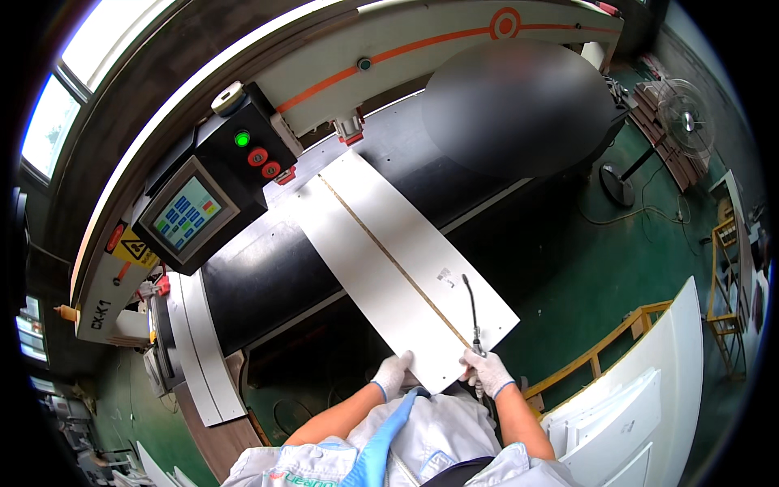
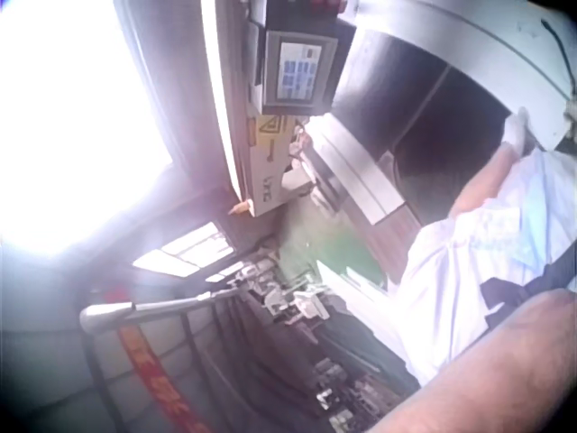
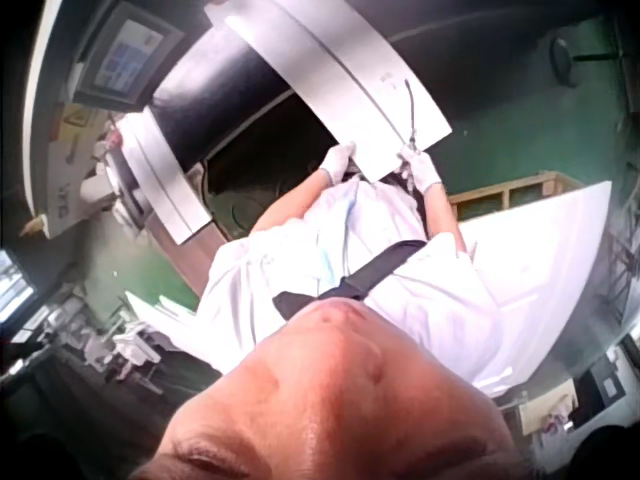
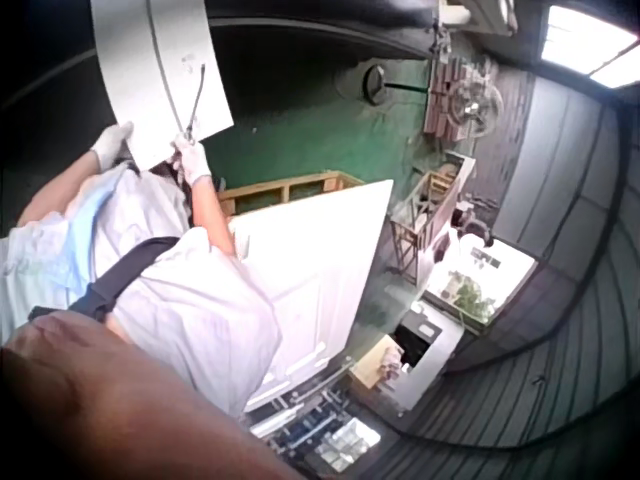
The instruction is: The person operates a furniture manufacturing machine to process large white panels, using a hand-held air nozzle to clean the machine bed and the surfaces of the panels before and after processing them through the machine.
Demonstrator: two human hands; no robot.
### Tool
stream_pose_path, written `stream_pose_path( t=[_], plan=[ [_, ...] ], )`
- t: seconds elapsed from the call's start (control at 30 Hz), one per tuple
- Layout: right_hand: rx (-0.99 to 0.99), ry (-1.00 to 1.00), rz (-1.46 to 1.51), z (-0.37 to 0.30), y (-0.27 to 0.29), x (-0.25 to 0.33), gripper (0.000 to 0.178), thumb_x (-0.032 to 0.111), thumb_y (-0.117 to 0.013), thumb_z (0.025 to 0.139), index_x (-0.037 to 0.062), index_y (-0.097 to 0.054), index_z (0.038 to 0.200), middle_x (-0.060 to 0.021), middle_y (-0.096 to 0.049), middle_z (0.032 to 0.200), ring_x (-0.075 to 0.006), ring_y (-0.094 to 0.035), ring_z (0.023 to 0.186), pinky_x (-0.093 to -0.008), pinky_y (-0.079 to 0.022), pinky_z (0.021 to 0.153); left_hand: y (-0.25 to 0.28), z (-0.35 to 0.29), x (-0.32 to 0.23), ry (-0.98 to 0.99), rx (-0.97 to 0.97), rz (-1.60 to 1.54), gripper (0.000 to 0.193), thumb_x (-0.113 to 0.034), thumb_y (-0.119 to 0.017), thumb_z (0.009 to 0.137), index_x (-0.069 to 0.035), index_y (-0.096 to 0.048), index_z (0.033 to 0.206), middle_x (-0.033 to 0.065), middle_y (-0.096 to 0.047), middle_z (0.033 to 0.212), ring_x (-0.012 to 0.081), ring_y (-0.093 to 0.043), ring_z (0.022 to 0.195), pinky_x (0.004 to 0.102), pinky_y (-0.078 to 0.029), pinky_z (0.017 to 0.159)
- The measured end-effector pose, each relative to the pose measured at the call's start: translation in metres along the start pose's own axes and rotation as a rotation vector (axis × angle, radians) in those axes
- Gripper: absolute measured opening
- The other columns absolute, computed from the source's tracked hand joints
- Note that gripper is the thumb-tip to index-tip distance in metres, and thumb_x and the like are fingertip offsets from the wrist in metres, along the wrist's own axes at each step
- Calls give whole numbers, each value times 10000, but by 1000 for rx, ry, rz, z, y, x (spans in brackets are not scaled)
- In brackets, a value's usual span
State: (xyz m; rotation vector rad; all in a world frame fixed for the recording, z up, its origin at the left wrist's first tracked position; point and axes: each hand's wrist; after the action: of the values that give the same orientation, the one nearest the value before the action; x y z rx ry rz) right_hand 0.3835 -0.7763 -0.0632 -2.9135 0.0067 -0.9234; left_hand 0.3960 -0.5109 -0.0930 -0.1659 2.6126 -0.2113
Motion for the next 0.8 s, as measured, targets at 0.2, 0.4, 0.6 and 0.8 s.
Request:
stream_pose_path(
  t=[0.2,0.4,0.6,0.8],
  plan=[
    [118,25,-131,14,-62,48,377,402,-696,946,36,-741,1024,-76,-714,810,-129,-606,609,-259,-469,532,57,31,-33,-210,-255,-144,505,-404,-475,1076,64,-592,1227,208,-715,1106,343,-746,922,473,-623,800],
    [150,87,-91,68,-100,63,393,448,-732,901,58,-738,953,-77,-716,773,-145,-586,561,-311,-449,511,57,11,-41,-35,-318,-79,484,-381,-460,1064,51,-561,1259,195,-695,1100,322,-736,853,415,-644,653],
    [121,154,-11,73,-114,58,413,459,-745,889,50,-732,946,-99,-716,784,-161,-625,580,-296,-452,499,57,6,-42,-123,-374,-87,473,-355,-490,1015,79,-597,1171,224,-704,1004,317,-726,736,410,-632,611],
    [183,57,-230,59,-110,77,449,513,-678,929,69,-723,975,-112,-715,764,-143,-554,514,-298,-438,472,59,5,-38,-181,-378,-81,480,-375,-495,1021,73,-613,1145,218,-704,989,304,-718,705,408,-624,598]
  ],
)
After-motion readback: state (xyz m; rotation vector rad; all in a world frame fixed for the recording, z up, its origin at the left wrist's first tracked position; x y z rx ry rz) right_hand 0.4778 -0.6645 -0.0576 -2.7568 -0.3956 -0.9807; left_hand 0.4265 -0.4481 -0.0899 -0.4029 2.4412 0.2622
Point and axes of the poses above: each hand's wrist, its own z-axis towards the middle knuckle, its own y-axis out of the back of the hand, x = y × z
